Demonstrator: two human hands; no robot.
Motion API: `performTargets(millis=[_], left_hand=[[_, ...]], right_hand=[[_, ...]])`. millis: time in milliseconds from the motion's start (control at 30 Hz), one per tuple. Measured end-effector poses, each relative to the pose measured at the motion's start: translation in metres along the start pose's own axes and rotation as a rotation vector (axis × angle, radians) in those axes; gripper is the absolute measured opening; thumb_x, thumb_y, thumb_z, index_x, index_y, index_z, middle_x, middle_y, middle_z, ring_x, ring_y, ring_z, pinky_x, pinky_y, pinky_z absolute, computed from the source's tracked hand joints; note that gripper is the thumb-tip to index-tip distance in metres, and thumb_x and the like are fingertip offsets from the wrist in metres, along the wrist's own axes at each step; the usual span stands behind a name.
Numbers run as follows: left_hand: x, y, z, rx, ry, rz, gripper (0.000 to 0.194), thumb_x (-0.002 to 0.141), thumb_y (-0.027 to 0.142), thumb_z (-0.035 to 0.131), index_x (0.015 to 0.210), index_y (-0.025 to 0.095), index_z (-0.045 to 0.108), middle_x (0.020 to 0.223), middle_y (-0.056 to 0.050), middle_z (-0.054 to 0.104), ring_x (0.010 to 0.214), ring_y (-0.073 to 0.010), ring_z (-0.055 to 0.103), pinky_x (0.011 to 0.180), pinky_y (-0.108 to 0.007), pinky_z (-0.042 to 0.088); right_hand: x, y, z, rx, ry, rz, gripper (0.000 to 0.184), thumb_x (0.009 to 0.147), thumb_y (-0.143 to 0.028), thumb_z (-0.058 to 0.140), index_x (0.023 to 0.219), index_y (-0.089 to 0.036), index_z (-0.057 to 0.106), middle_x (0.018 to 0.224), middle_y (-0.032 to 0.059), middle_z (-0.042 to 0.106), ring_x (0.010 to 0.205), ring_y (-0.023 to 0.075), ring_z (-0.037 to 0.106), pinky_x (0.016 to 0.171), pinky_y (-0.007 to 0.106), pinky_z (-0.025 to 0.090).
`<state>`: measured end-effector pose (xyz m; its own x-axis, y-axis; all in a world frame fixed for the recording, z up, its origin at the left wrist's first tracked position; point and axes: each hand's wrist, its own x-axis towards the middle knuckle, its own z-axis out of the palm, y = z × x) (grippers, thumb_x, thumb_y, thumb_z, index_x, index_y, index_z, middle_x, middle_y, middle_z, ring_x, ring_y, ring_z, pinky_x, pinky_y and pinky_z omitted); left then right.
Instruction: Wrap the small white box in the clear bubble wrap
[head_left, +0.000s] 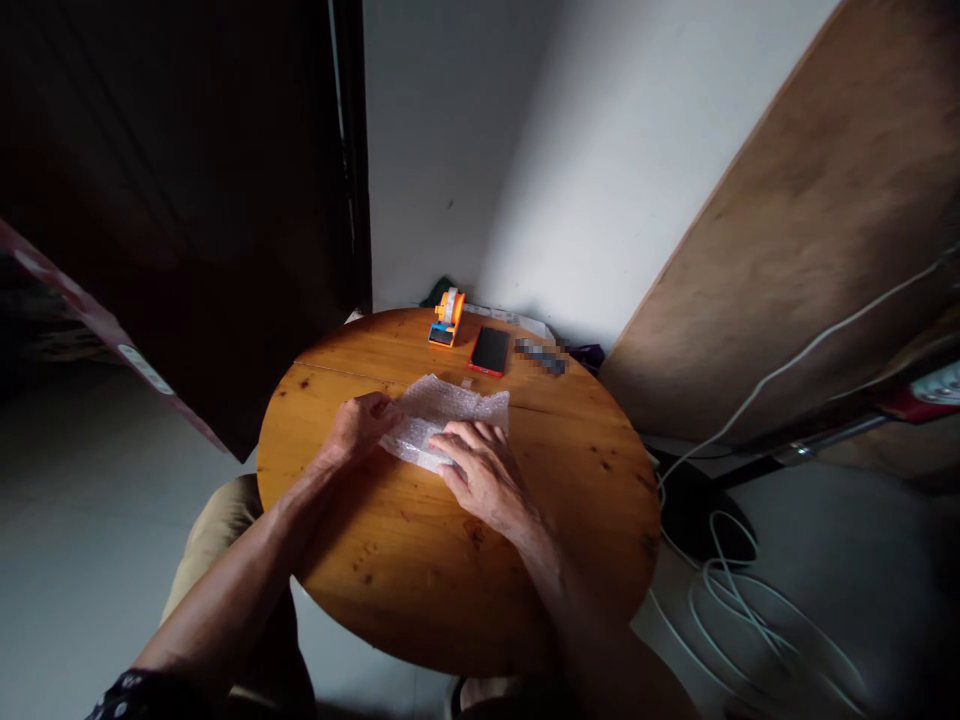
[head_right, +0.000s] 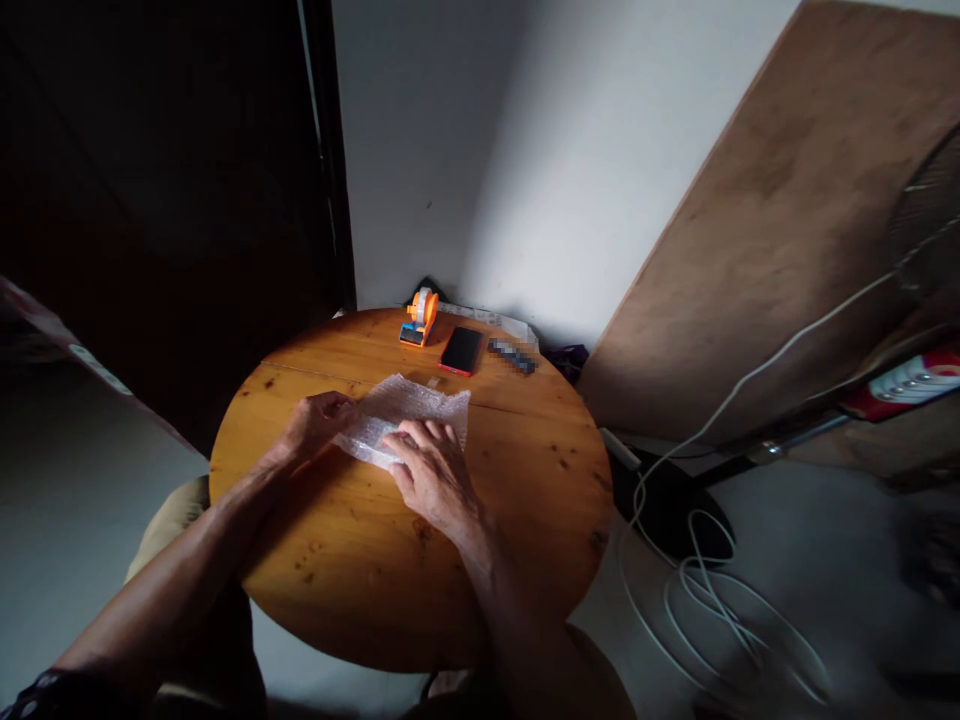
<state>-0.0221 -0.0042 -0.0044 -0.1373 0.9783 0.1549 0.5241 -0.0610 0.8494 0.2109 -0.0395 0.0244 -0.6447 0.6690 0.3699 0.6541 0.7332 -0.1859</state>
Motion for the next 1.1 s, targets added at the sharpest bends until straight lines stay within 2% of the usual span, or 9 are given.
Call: performTargets(millis=[100, 233, 367, 433, 567, 700, 767, 933, 1100], left_hand=[[0.001, 0.003, -0.006, -0.141, -0.008, -0.031, 0.036, 0.069, 0.046, 0.065, 0.082, 0.013, 0.071, 0.063, 0.000, 0.060, 0.058, -0.0123, 0.050, 0.055, -0.023, 0.035], [-0.002, 0.011, -0.020, -0.398, -0.153, -0.010, 0.040, 0.068, 0.047, 0.068, 0.088, 0.012, 0.067, 0.071, -0.004, 0.066, 0.065, -0.0151, 0.058, 0.064, -0.025, 0.046], [-0.006, 0.015, -0.033, -0.220, -0.327, 0.014, 0.033, 0.064, 0.034, 0.064, 0.091, 0.014, 0.063, 0.080, -0.004, 0.069, 0.072, -0.0185, 0.062, 0.064, -0.026, 0.047], [-0.006, 0.014, -0.037, -0.124, -0.356, 0.023, 0.029, 0.063, 0.030, 0.061, 0.088, 0.015, 0.062, 0.081, -0.004, 0.068, 0.074, -0.0188, 0.062, 0.064, -0.025, 0.047], [-0.004, 0.009, -0.037, -0.184, -0.360, -0.004, 0.033, 0.065, 0.026, 0.056, 0.095, 0.015, 0.060, 0.080, -0.002, 0.067, 0.073, -0.0166, 0.062, 0.066, -0.025, 0.048], [0.001, 0.004, -0.035, -0.090, -0.174, -0.066, 0.027, 0.065, 0.021, 0.049, 0.089, 0.016, 0.061, 0.072, -0.001, 0.064, 0.065, -0.0143, 0.059, 0.063, -0.025, 0.045], [0.003, 0.002, -0.036, -0.077, -0.131, -0.084, 0.030, 0.064, 0.022, 0.052, 0.092, 0.016, 0.063, 0.077, -0.003, 0.066, 0.070, -0.0160, 0.061, 0.065, -0.026, 0.046], [0.001, 0.001, -0.040, -0.135, -0.239, -0.118, 0.048, 0.071, 0.032, 0.058, 0.118, 0.022, 0.061, 0.104, -0.006, 0.073, 0.095, -0.0237, 0.066, 0.076, -0.031, 0.052], [-0.002, 0.013, -0.031, 0.275, -0.264, -0.129, 0.041, 0.075, 0.044, 0.061, 0.107, 0.018, 0.067, 0.094, -0.007, 0.073, 0.084, -0.0233, 0.066, 0.071, -0.030, 0.047]], right_hand=[[0.000, 0.000, 0.000, 0.007, 0.008, 0.001, 0.027, 0.089, -0.018, 0.059, 0.115, -0.024, 0.064, 0.119, 0.0071, 0.063, 0.109, 0.0250, 0.053, 0.091, 0.040, 0.037], [0.001, 0.000, 0.000, 0.011, 0.023, 0.003, 0.026, 0.089, -0.018, 0.060, 0.115, -0.023, 0.064, 0.119, 0.0072, 0.063, 0.108, 0.0244, 0.053, 0.090, 0.038, 0.037], [0.000, 0.000, 0.000, 0.007, 0.026, 0.000, 0.026, 0.089, -0.017, 0.060, 0.114, -0.024, 0.064, 0.118, 0.0068, 0.064, 0.108, 0.0240, 0.053, 0.090, 0.038, 0.037], [0.000, 0.000, 0.000, 0.005, 0.031, -0.001, 0.027, 0.089, -0.017, 0.061, 0.115, -0.024, 0.064, 0.118, 0.0068, 0.063, 0.108, 0.0239, 0.053, 0.090, 0.038, 0.037], [0.001, 0.000, 0.000, 0.003, 0.022, -0.001, 0.026, 0.089, -0.017, 0.062, 0.114, -0.024, 0.064, 0.118, 0.0064, 0.063, 0.108, 0.0240, 0.054, 0.090, 0.038, 0.037], [0.002, -0.001, -0.002, 0.000, 0.004, 0.003, 0.025, 0.089, -0.017, 0.062, 0.113, -0.023, 0.064, 0.117, 0.0062, 0.064, 0.108, 0.0241, 0.053, 0.090, 0.039, 0.037], [0.002, -0.001, -0.003, -0.004, -0.006, 0.007, 0.024, 0.090, -0.017, 0.062, 0.113, -0.023, 0.064, 0.116, 0.0062, 0.064, 0.108, 0.0245, 0.053, 0.090, 0.039, 0.036], [0.001, -0.003, -0.004, -0.018, -0.016, 0.015, 0.024, 0.090, -0.018, 0.060, 0.114, -0.023, 0.064, 0.117, 0.0066, 0.064, 0.108, 0.0245, 0.052, 0.090, 0.039, 0.035], [0.000, -0.004, -0.005, -0.039, -0.017, 0.009, 0.025, 0.091, -0.018, 0.059, 0.114, -0.023, 0.063, 0.117, 0.0063, 0.064, 0.108, 0.0240, 0.052, 0.090, 0.038, 0.035]])
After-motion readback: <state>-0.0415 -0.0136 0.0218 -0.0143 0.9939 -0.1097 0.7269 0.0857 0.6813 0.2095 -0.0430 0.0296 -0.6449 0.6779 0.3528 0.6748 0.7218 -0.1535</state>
